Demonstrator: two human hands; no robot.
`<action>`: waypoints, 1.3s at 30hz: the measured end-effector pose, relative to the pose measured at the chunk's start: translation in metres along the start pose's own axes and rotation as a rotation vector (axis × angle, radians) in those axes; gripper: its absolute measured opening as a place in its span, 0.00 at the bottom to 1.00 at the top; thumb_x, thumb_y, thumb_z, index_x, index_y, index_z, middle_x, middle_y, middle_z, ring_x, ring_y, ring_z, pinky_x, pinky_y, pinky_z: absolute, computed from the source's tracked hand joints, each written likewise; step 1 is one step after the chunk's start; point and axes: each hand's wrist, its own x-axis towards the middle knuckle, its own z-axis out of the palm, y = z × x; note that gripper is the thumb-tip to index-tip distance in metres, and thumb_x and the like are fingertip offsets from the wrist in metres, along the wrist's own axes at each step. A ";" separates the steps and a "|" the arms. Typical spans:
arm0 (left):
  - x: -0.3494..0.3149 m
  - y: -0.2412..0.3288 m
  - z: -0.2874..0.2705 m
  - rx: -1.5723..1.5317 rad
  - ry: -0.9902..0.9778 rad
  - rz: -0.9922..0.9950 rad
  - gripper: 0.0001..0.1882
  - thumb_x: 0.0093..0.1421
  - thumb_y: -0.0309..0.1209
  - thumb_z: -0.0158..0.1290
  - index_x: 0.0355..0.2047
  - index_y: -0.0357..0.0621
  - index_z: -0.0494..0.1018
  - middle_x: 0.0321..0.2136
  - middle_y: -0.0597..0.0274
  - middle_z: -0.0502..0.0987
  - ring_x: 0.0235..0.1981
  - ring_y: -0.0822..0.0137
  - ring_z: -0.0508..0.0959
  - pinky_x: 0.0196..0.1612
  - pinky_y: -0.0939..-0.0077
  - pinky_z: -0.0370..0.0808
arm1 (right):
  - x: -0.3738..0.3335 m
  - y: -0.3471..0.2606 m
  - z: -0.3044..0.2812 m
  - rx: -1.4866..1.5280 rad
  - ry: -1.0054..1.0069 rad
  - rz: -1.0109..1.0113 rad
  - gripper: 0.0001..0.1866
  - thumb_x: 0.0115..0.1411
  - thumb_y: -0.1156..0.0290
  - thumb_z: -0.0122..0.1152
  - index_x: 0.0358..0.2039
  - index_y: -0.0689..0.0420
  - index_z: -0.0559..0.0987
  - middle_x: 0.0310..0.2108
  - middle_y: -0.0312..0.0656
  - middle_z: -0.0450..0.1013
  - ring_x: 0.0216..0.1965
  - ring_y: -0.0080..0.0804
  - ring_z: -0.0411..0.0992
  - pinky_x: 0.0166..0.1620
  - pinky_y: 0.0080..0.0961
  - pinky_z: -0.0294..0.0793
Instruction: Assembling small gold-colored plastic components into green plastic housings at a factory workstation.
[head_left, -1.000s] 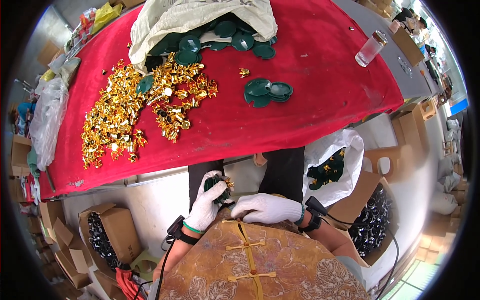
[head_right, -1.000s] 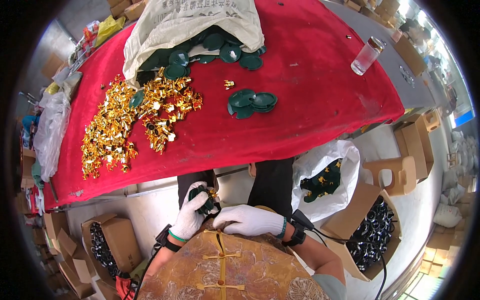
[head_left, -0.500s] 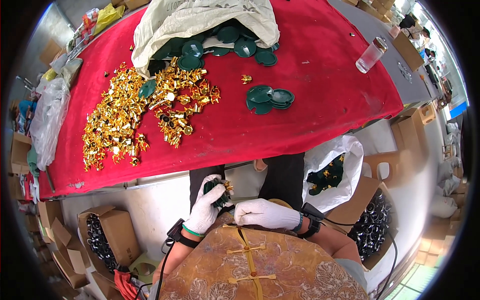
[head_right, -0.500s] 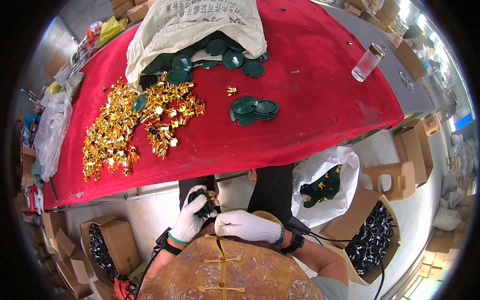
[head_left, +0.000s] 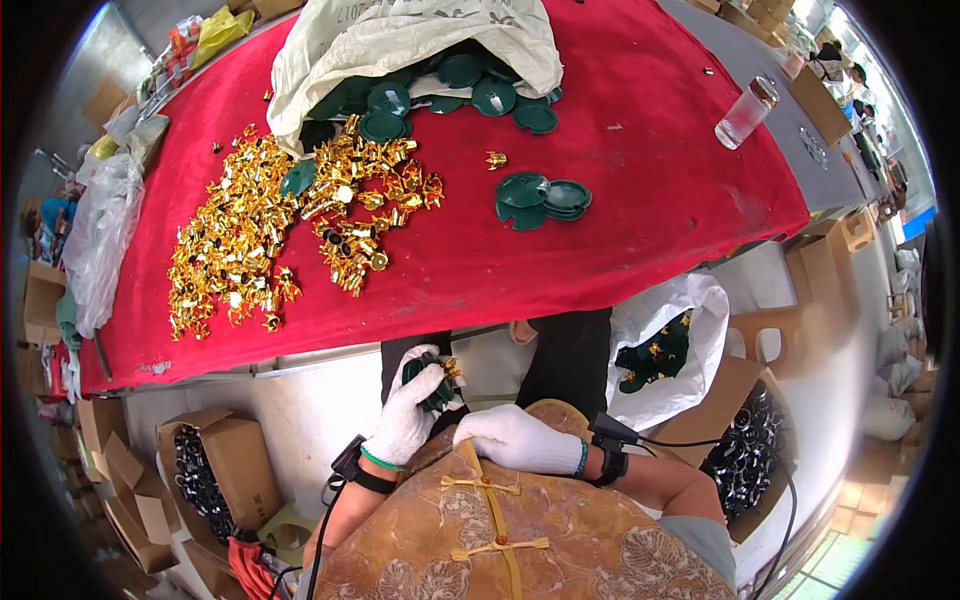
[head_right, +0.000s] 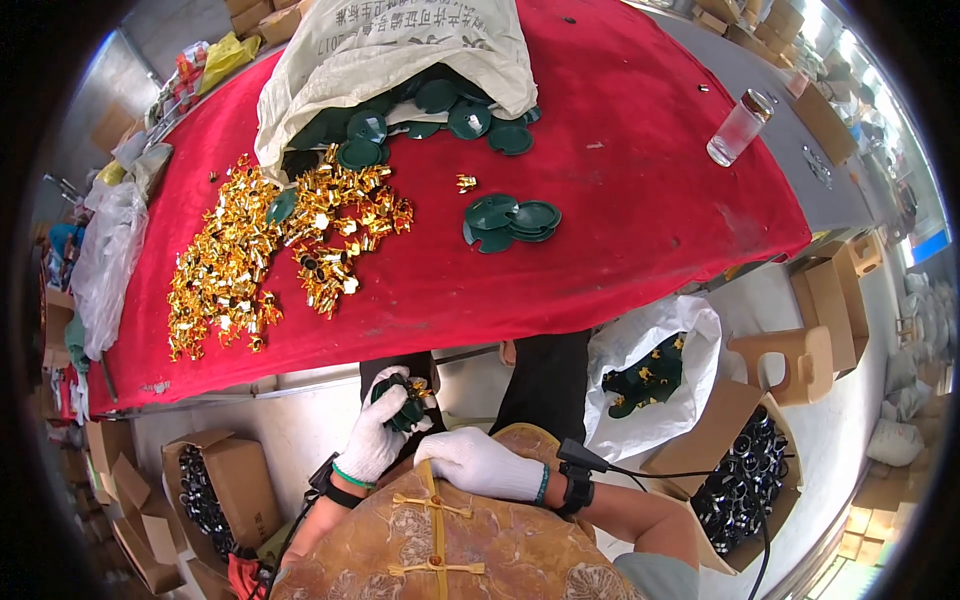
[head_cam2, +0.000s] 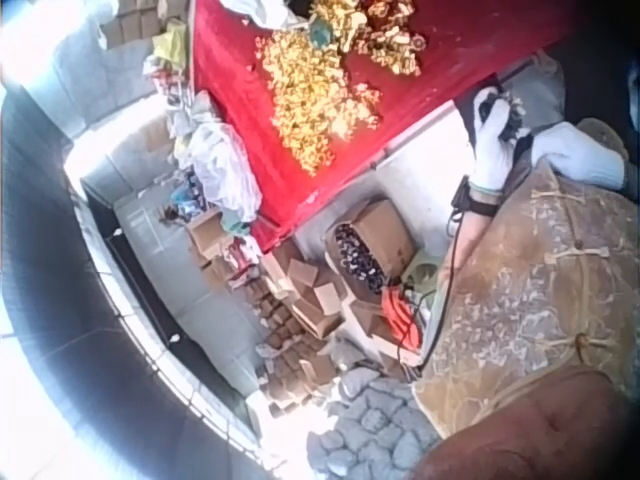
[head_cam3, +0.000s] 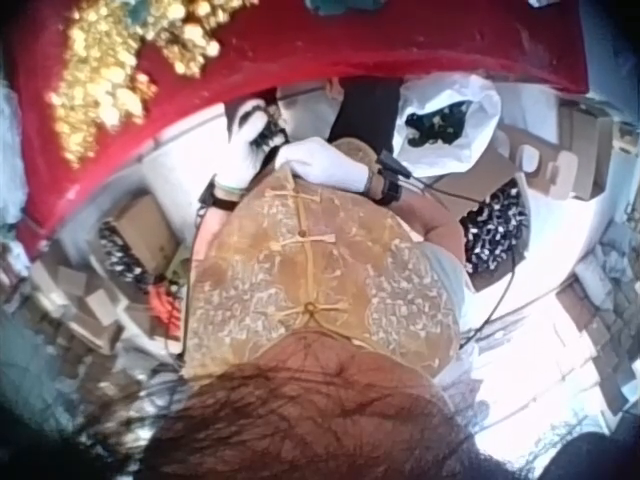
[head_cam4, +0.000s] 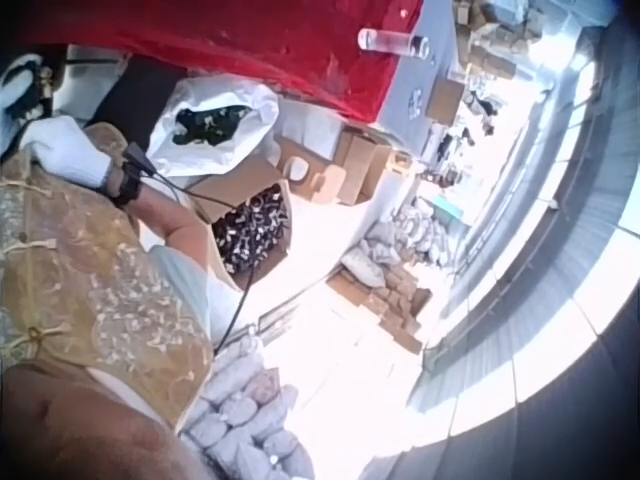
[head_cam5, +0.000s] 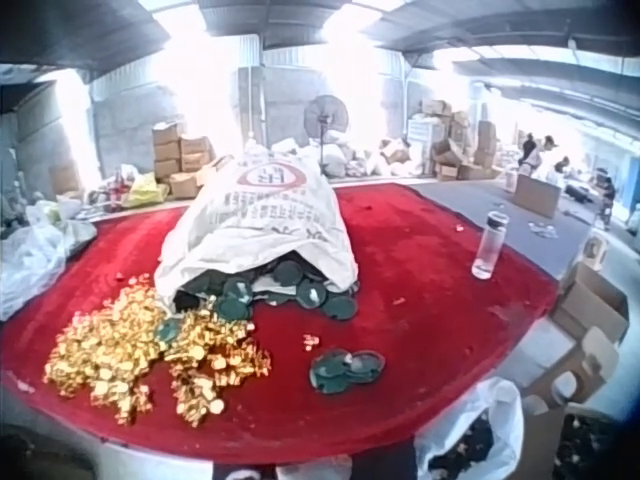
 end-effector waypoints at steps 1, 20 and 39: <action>-0.001 0.001 -0.001 0.002 0.007 0.000 0.20 0.71 0.28 0.58 0.60 0.43 0.68 0.46 0.58 0.77 0.44 0.60 0.84 0.42 0.65 0.85 | 0.001 -0.003 0.001 -0.025 0.013 0.021 0.06 0.67 0.73 0.59 0.40 0.58 0.82 0.34 0.51 0.79 0.36 0.55 0.79 0.41 0.41 0.78; -0.016 0.034 0.009 0.083 0.054 0.080 0.19 0.71 0.32 0.60 0.59 0.47 0.71 0.47 0.61 0.76 0.48 0.57 0.83 0.42 0.66 0.85 | -0.008 -0.015 -0.026 -0.126 -0.465 -0.336 0.15 0.56 0.80 0.67 0.45 0.56 0.82 0.46 0.42 0.77 0.54 0.45 0.75 0.67 0.44 0.70; -0.074 0.058 0.022 0.324 0.046 -0.204 0.35 0.55 0.39 0.72 0.58 0.45 0.68 0.53 0.50 0.76 0.46 0.59 0.82 0.40 0.70 0.83 | -0.058 -0.023 -0.092 0.172 -0.396 -0.192 0.17 0.66 0.76 0.65 0.56 0.55 0.83 0.52 0.47 0.82 0.55 0.48 0.79 0.65 0.40 0.76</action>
